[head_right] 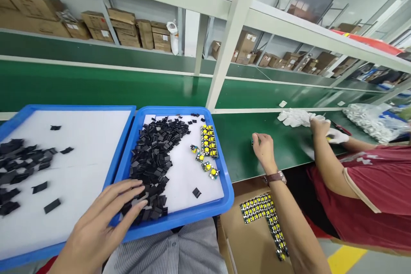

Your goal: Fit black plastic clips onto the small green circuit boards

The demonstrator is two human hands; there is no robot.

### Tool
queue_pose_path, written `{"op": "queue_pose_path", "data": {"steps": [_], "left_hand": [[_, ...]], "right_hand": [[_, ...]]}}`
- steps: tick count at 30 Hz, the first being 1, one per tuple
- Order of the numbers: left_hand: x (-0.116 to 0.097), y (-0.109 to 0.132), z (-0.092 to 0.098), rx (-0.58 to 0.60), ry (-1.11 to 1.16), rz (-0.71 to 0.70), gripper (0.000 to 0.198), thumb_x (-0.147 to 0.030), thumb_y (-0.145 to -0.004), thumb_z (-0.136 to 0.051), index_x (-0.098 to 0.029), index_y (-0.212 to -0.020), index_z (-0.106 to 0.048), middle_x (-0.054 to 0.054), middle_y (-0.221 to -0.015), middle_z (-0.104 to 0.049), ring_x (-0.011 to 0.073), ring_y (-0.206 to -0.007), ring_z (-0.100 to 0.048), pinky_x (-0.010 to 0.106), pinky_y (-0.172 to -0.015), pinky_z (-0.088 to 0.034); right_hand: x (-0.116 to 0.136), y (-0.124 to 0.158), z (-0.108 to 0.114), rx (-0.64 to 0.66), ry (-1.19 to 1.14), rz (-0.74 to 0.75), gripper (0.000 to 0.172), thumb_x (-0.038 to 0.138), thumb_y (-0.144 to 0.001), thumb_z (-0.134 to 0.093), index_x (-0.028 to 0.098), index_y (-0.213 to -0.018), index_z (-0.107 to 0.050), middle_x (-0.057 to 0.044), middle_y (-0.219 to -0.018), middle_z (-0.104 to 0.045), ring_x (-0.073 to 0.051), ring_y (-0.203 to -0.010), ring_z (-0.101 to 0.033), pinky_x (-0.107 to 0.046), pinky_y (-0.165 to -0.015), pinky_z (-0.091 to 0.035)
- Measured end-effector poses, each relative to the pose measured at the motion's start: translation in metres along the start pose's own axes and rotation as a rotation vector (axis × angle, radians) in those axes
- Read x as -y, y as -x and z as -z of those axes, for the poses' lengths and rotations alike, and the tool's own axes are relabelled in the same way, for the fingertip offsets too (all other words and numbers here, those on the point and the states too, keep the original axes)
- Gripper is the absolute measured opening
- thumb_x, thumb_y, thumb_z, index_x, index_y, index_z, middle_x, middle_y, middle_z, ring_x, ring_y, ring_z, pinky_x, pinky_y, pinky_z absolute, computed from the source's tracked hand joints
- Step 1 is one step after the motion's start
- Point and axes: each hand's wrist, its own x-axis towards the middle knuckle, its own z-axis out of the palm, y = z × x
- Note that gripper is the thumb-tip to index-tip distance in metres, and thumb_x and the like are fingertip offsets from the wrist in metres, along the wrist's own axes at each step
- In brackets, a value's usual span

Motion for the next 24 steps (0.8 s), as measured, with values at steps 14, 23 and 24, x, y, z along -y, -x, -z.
{"op": "queue_pose_path", "data": {"steps": [14,23,24], "left_hand": [[-0.023,-0.083,0.019,0.255,-0.254,-0.255,0.030,-0.048,-0.100,-0.063,-0.027,-0.120,-0.070,0.004,-0.114,-0.078,0.0253,-0.091,-0.078,0.034,-0.078,-0.065],[-0.012,-0.184,-0.050,0.526,-0.389,-0.324,0.038,-0.054,-0.089,-0.077,-0.027,-0.117,-0.073,-0.005,-0.117,-0.077,0.0141,-0.078,-0.078,0.018,-0.064,-0.059],[-0.014,-0.192,-0.060,0.558,-0.411,-0.322,0.040,-0.054,-0.090,-0.076,-0.026,-0.119,-0.073,-0.003,-0.118,-0.077,0.0144,-0.078,-0.079,0.018,-0.064,-0.059]], "right_hand": [[0.086,0.000,-0.043,0.176,-0.001,0.097,0.025,0.033,-0.102,-0.066,0.015,-0.119,-0.072,-0.014,-0.124,-0.073,-0.028,-0.118,-0.063,-0.044,-0.107,-0.047],[-0.009,0.082,0.002,-0.165,0.072,-0.317,0.028,0.027,-0.109,-0.051,0.013,-0.099,-0.073,-0.006,-0.095,-0.072,-0.017,-0.088,-0.067,-0.032,-0.088,-0.053],[-0.009,0.085,0.001,-0.176,0.067,-0.321,0.031,0.031,-0.110,-0.049,0.013,-0.100,-0.073,-0.005,-0.097,-0.071,-0.016,-0.089,-0.068,-0.032,-0.088,-0.054]]}}
